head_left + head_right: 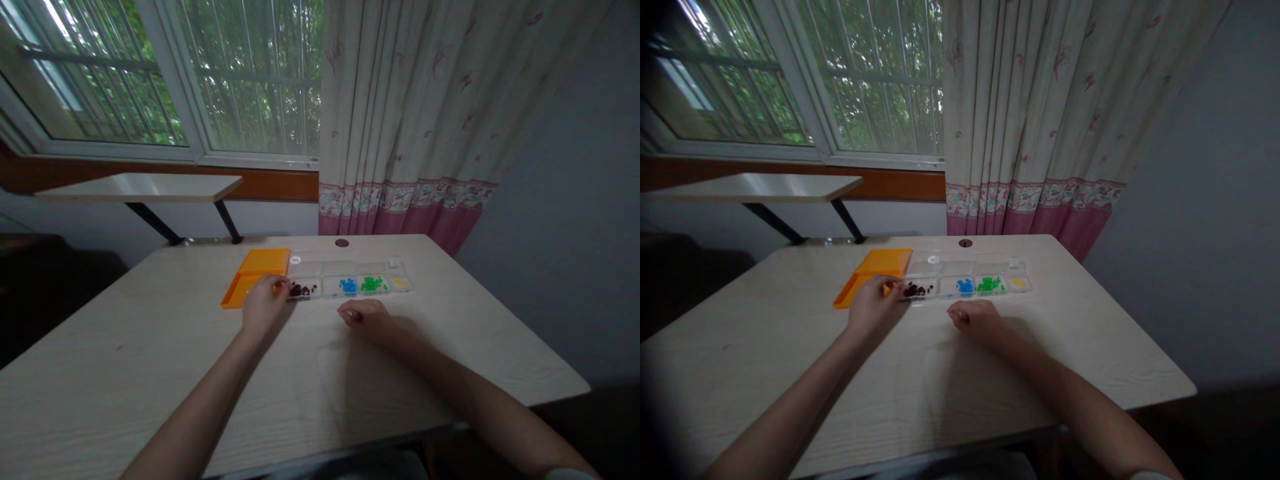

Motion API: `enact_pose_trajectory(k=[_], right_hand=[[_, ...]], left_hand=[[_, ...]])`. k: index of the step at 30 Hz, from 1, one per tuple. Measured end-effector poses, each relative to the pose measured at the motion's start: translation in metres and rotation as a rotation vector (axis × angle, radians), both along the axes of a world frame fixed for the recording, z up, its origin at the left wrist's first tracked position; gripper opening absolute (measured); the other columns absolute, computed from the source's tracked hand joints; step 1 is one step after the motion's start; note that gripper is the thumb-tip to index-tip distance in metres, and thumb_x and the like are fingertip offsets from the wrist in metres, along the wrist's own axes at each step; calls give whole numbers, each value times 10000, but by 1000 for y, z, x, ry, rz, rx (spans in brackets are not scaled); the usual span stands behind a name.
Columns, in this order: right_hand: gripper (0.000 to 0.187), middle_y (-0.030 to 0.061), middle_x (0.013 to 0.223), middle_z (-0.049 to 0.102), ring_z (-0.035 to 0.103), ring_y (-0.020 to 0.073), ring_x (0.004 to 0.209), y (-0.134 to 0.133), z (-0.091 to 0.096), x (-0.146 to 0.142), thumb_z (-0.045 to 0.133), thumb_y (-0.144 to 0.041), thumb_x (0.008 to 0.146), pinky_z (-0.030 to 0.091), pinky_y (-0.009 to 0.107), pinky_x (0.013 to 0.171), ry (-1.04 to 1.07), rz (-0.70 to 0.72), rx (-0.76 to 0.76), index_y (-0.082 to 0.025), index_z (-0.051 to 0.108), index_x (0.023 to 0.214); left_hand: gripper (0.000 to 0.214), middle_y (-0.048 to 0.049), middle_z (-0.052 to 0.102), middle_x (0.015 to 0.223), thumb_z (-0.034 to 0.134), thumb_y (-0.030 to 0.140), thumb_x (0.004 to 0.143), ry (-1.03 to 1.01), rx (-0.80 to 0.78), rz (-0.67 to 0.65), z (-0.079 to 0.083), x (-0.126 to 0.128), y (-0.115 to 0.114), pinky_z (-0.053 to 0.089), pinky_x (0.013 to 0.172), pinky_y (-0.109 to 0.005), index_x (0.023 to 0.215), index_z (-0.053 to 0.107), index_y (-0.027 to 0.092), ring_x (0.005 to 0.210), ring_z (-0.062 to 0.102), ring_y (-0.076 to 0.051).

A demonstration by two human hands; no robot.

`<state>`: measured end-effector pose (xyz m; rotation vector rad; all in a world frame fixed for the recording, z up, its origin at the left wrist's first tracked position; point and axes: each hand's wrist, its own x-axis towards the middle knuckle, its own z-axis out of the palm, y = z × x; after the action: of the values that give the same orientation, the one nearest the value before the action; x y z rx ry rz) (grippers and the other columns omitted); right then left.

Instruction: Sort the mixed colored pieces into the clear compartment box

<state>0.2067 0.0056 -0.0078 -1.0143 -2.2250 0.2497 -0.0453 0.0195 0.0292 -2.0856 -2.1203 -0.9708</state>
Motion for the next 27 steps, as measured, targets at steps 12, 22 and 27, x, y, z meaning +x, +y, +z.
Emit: enact_pose_trajectory(k=[12,22,27], right_hand=[[197,-7,674,686,609,117,594,4,5,-5,478,-237,793,413,206,615,-248,94,42,-224,667,850],[183,2,801,678,615,119,705,2,7,-56,462,-270,829,421,207,624,-372,193,103,-228,625,902],[230,11,876,637,590,128,790,-9,15,-95,416,-259,859,449,218,682,-346,234,93,-233,596,1001]], left_hand=[[451,-168,667,927,480,409,741,109,-398,226,5,-127,45,454,692,-327,1027,627,95,869,613,-298],[253,-32,688,766,547,264,705,143,-426,140,6,-137,27,388,597,-192,872,662,112,758,599,-194],[221,-30,693,738,581,262,675,92,-476,191,3,-156,-3,394,575,-194,832,662,129,697,610,-187]])
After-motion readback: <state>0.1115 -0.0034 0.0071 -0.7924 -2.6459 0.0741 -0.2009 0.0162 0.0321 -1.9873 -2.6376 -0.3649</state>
